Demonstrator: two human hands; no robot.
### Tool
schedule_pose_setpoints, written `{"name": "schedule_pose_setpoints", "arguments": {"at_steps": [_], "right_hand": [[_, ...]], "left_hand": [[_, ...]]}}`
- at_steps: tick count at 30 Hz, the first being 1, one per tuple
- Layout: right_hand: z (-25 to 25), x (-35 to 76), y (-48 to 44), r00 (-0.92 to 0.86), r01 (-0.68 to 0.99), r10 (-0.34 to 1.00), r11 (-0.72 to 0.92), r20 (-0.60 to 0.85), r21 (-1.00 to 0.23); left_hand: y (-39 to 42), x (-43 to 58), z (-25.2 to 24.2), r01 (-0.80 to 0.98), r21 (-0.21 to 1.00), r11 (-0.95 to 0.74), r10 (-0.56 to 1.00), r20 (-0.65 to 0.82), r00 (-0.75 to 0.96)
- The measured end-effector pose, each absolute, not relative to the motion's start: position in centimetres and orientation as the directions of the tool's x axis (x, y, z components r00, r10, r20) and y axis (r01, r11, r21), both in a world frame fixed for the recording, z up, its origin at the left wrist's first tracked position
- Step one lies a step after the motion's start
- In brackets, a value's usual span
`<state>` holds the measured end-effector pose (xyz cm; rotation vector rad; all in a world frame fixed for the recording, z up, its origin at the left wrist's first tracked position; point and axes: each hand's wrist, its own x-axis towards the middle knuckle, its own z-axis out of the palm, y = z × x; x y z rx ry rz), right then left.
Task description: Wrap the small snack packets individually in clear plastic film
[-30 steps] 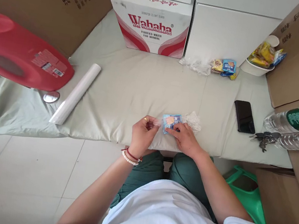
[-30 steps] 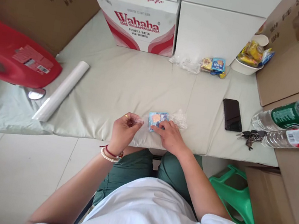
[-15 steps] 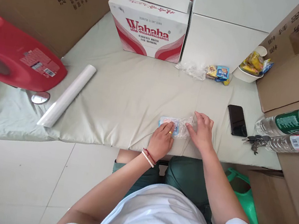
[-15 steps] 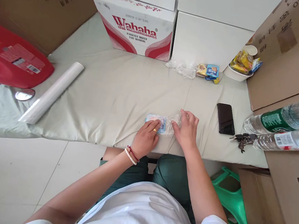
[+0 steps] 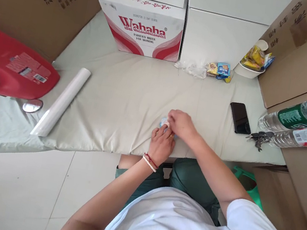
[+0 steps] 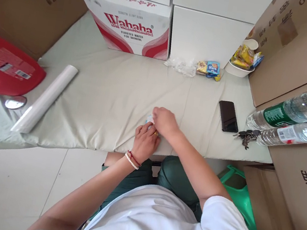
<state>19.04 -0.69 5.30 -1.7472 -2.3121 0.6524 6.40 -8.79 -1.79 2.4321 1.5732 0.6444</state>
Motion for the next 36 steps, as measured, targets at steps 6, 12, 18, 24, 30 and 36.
{"name": "schedule_pose_setpoints", "arguments": {"at_steps": [6,12,18,24,30,36], "right_hand": [[3.0,15.5,-3.3,-0.494,0.845,0.858,0.433,-0.145,-0.314],[1.5,16.5,-5.7,-0.542,0.793,0.84,0.507,-0.012,-0.339],[2.6,16.9,-4.9,-0.478,0.85,0.877,0.448,-0.051,-0.277],[4.8,23.3,-4.4,-0.45,0.807,0.89,0.438,0.068,-0.396],[4.7,35.0,6.4,0.034,0.653,0.985,0.107,0.17,-0.75],[4.5,41.3,22.7,0.223,0.718,0.92,0.068,0.322,-0.693]], "left_hand": [[-10.7,0.1,-1.7,0.617,0.561,-0.552,0.829,0.446,0.337],[-10.3,-7.0,-1.7,0.779,0.51,-0.365,0.861,0.504,0.073],[-8.3,-7.0,-3.1,0.925,0.323,-0.199,0.886,0.462,0.029],[-8.7,-6.6,-3.1,0.941,0.205,-0.271,0.821,0.559,0.115],[-8.6,-6.6,-2.5,0.947,0.138,-0.29,0.81,0.563,0.166],[-8.6,-6.6,-2.3,0.952,0.118,-0.283,0.821,0.543,0.177]]}}
